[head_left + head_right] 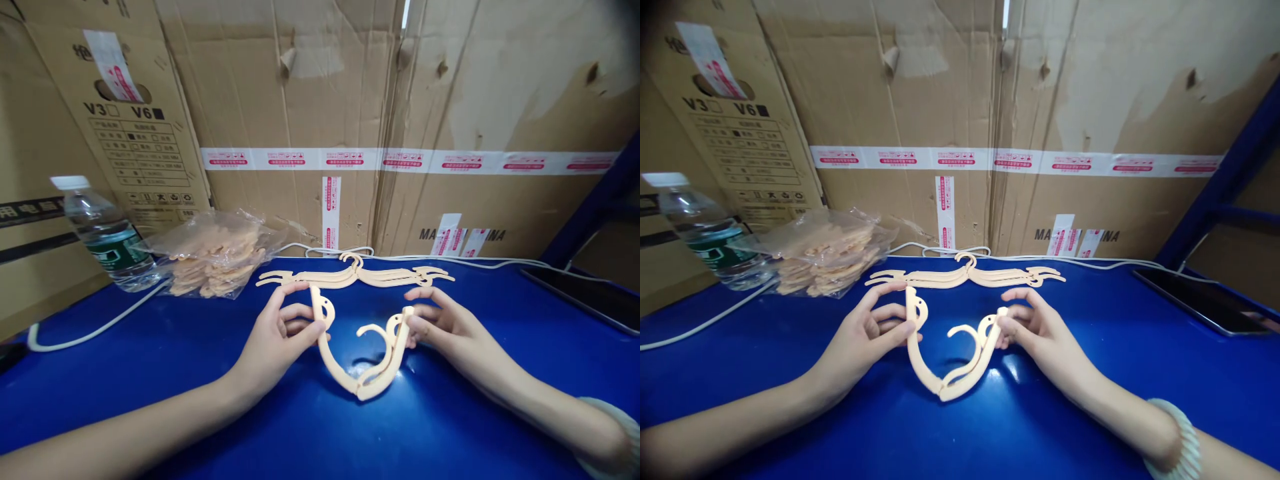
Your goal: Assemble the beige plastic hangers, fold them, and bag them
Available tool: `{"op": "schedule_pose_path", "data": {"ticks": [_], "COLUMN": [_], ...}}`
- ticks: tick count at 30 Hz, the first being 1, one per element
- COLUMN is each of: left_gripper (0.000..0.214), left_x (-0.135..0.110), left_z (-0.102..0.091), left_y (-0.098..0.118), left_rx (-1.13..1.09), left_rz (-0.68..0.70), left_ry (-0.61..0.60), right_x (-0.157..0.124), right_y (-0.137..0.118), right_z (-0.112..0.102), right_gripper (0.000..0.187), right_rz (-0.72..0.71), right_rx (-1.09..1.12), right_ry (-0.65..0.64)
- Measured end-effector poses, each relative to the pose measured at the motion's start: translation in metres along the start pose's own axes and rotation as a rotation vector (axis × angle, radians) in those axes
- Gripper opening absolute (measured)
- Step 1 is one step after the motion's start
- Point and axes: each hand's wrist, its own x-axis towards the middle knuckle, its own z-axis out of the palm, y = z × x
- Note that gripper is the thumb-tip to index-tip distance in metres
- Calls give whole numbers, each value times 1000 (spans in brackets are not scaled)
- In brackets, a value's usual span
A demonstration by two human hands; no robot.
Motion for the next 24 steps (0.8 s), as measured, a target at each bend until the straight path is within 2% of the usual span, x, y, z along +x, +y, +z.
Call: {"op": "schedule_pose_path", "data": {"ticks": [2,4,7,10,14,17,24], "left_gripper": [57,47,31,19,15,13,26], "left_x": [-3,-6,-10,-12,-13,-14,-20], "left_z": [3,5,5,5,4,4,6], "left_y": [1,1,1,2,4,5,4], "left_rx": [16,34,128,260,298,286,177], "left_rz": [20,48,85,121,140,122,136], "left_ry": [-34,-59,-78,-75,-72,-117,-242], "right_x": [-4,-8,-15,-20,-21,-21,-23], "right_y": [-1,-3,-9,-13,-11,-10,-15], "right_z": [9,16,23,25,20,17,15], "right_gripper": [37,32,25,23,32,40,42], "right_rz": [26,47,52,46,62,47,-10], "right_rx": [72,80,36,-23,-72,-113,-185], "right_ry": [-37,-138,-313,-391,-415,-396,-358]}}
